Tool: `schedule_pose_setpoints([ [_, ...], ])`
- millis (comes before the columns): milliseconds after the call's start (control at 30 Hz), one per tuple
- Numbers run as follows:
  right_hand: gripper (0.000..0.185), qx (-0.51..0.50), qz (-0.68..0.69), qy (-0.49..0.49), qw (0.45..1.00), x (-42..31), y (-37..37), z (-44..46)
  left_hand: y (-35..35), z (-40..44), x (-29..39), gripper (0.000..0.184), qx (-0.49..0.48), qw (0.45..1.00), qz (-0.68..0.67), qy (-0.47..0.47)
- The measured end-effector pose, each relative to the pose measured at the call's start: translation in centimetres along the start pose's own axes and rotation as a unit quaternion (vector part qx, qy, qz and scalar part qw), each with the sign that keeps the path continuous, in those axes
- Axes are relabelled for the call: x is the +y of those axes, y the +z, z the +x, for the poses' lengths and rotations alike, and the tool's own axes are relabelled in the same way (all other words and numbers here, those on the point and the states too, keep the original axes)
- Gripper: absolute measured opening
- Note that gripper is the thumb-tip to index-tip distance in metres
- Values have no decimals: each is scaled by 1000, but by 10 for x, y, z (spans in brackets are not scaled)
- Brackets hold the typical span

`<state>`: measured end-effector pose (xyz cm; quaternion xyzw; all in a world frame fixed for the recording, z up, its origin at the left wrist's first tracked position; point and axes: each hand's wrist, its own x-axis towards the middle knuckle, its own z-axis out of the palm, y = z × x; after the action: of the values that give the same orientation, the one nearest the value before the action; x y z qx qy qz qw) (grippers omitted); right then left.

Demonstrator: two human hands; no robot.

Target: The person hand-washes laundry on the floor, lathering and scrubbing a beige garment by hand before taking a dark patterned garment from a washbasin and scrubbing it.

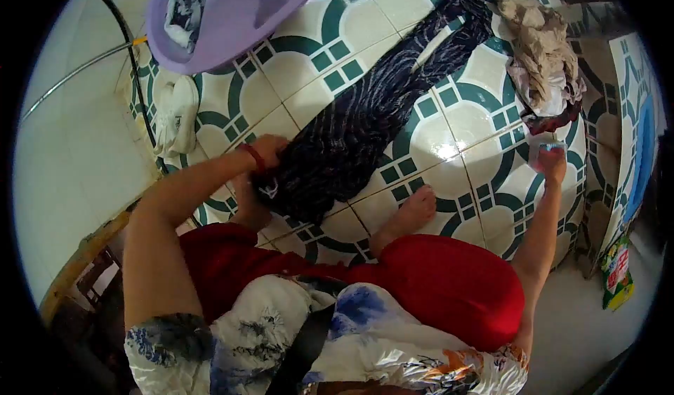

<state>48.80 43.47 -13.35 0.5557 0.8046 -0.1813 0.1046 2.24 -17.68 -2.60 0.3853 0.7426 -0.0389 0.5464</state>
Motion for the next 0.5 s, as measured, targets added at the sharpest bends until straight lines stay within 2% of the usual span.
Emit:
schedule_pose_setpoints([
  [67,35,-9,108,17,994,0,-15,-7,-17,3,-31,28,38,999,16,22],
  [133,37,-118,289,166,936,-58,-68,-52,-31,-2,-49,28,79,995,34,44],
  [167,37,-117,288,161,937,-61,-76,-66,-43,-12,-50,29,107,991,60,61],
  [233,41,-87,525,81,843,-71,-90,-84,-66,-36,-46,31,140,984,81,77],
  [267,41,-87,523,77,845,-93,-100,-89,-77,-50,-38,32,115,981,126,94],
  [333,46,-220,506,-13,834,-161,-122,-111,-75,-59,-32,33,88,975,167,115],
  [367,49,-262,481,-22,836,-202,-123,-121,-71,-59,-31,35,43,971,198,129],
  [400,48,-305,409,-35,859,-232,-115,-125,-67,-58,-31,36,-3,962,231,144],
  [433,45,-361,348,-97,860,-271,-109,-141,-56,-53,-35,39,1,960,201,195],
  [467,39,-403,394,-160,811,-297,-89,-159,-43,-44,-38,42,19,937,215,274],
  [500,31,-422,345,-179,819,-346,-78,-188,-31,-35,-39,45,43,907,231,349],
])
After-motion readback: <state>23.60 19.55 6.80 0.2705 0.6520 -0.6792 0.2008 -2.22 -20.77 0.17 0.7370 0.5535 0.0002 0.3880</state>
